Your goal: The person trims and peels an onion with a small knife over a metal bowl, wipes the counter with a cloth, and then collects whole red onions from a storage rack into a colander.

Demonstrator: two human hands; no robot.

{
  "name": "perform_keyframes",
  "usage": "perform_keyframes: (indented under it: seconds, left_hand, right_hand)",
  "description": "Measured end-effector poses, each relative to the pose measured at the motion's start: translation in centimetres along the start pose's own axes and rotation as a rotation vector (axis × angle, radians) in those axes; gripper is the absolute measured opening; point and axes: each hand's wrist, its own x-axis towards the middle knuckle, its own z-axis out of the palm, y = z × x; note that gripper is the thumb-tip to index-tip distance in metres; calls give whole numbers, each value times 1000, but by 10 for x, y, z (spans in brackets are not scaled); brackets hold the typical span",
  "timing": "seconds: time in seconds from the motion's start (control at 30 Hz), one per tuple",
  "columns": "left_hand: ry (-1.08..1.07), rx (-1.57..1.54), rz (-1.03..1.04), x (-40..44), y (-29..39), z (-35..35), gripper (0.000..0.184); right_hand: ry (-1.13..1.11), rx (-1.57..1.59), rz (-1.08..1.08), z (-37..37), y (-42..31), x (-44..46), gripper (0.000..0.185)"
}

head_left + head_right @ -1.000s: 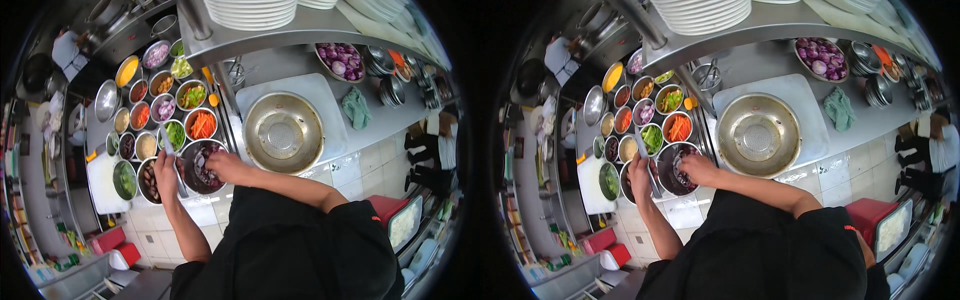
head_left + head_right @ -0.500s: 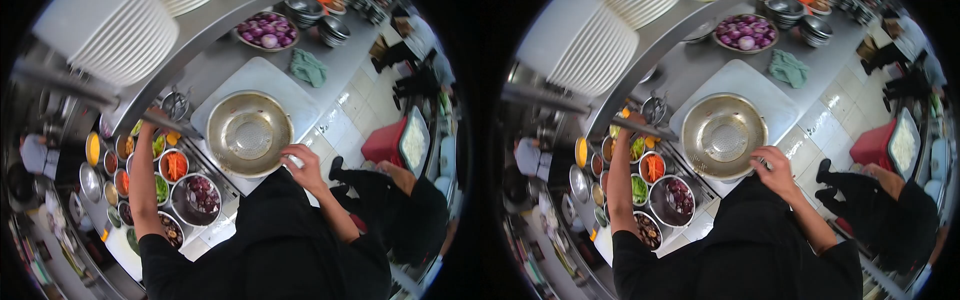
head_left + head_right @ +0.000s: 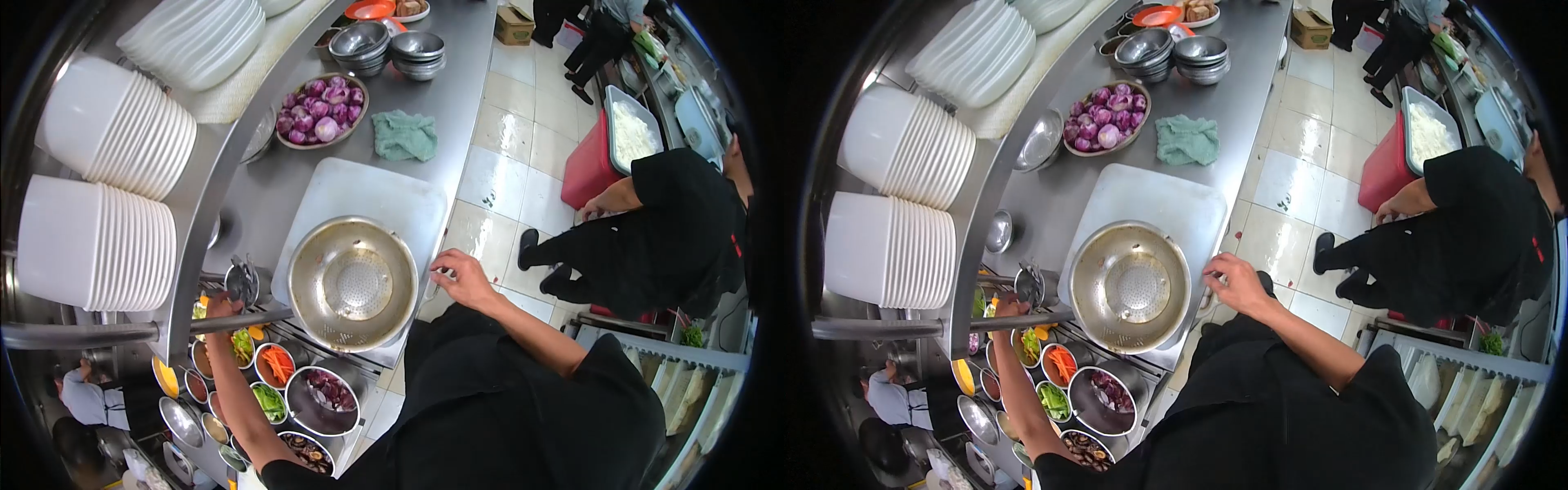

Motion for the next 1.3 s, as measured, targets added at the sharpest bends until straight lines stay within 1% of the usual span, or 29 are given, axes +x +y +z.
perform_keyframes:
  seconds: [0.07, 0.1, 0.2, 0.23, 0.3, 0.33, 0.4, 0.47, 0.53, 0.57, 0.6, 0.63, 0.67, 0.7, 0.73, 0.77, 0.8, 0.83, 0.87, 0.93, 1.0, 1.07, 1.13, 1.2, 1.23, 1.3]
  left_hand:
    - [105, -58, 60, 13, -47, 12, 63]
    - [13, -460, -39, 8, -53, 15, 55]
    - [198, -836, -21, -47, -30, 9, 41]
    - [349, -293, 210, -51, -63, 2, 35]
    - [524, -223, 150, -84, -49, -12, 28]
    - [543, -707, -132, -137, 18, -18, 27]
    - [877, -705, -149, -204, 109, -6, 29]
    - [931, -928, -142, -242, 205, 15, 28]
    - [849, -1045, -91, -243, 279, 47, 26]
    - [724, -1011, 20, -229, 325, 70, 25]
    - [640, -975, 27, -212, 360, 94, 26]
    - [506, -785, 66, -190, 396, 119, 32]
    - [300, -755, 60, -163, 430, 143, 38]
    - [209, -597, 161, -133, 456, 170, 45]
    - [168, -537, 238, -101, 476, 203, 49]
    - [201, -379, 431, -65, 488, 233, 58]
    - [218, -148, 388, -28, 502, 262, 64]
    - [230, 78, 391, 11, 532, 292, 70]
    - [173, 165, 347, 34, 531, 313, 73]
    - [62, 338, 266, 79, 515, 328, 79]
    - [168, 329, 197, 94, 508, 324, 80]
    - [238, 297, 37, 102, 503, 318, 79]
    - [273, 292, 48, 101, 503, 323, 73]
    - [343, 241, 95, 91, 488, 347, 67]
    - [388, 218, 120, 87, 487, 352, 64]
    - [348, 260, 264, 58, 490, 365, 60]
  right_hand:
    - [-56, -1, -57, 0, -6, 18, 16]
    - [-97, 28, -83, -4, -8, 26, 16]
    - [-152, 70, -138, -19, -3, 45, 16]
    - [-147, 54, -157, -26, 3, 50, 16]
    - [-131, 84, -147, -45, 18, 59, 15]
    - [-117, 99, -135, -54, 28, 63, 15]
    - [-88, 122, -77, -72, 55, 71, 15]
    - [-50, 138, -18, -91, 78, 78, 15]
    - [-34, 147, 36, -113, 98, 86, 15]
    - [-15, 121, 30, -122, 106, 91, 15]
    - [2, 141, 50, -133, 110, 93, 15]
    - [21, 159, 65, -148, 110, 95, 14]
    - [45, 178, 75, -161, 110, 98, 14]
    - [52, 162, 97, -173, 114, 98, 14]
    - [64, 167, 105, -186, 115, 98, 14]
    - [84, 174, 116, -198, 115, 96, 15]
    - [115, 181, 132, -210, 117, 91, 15]
    - [148, 169, 137, -227, 126, 87, 17]
    - [185, 144, 115, -236, 137, 82, 18]
    - [212, 129, 207, -256, 139, 76, 19]
    - [254, 136, 259, -270, 148, 71, 20]
    - [307, 119, 274, -276, 171, 67, 21]
    - [339, 137, 327, -284, 176, 69, 21]
    - [327, 134, 395, -287, 186, 78, 22]
    - [327, 157, 396, -288, 193, 86, 22]
    - [322, 214, 427, -285, 207, 104, 21]
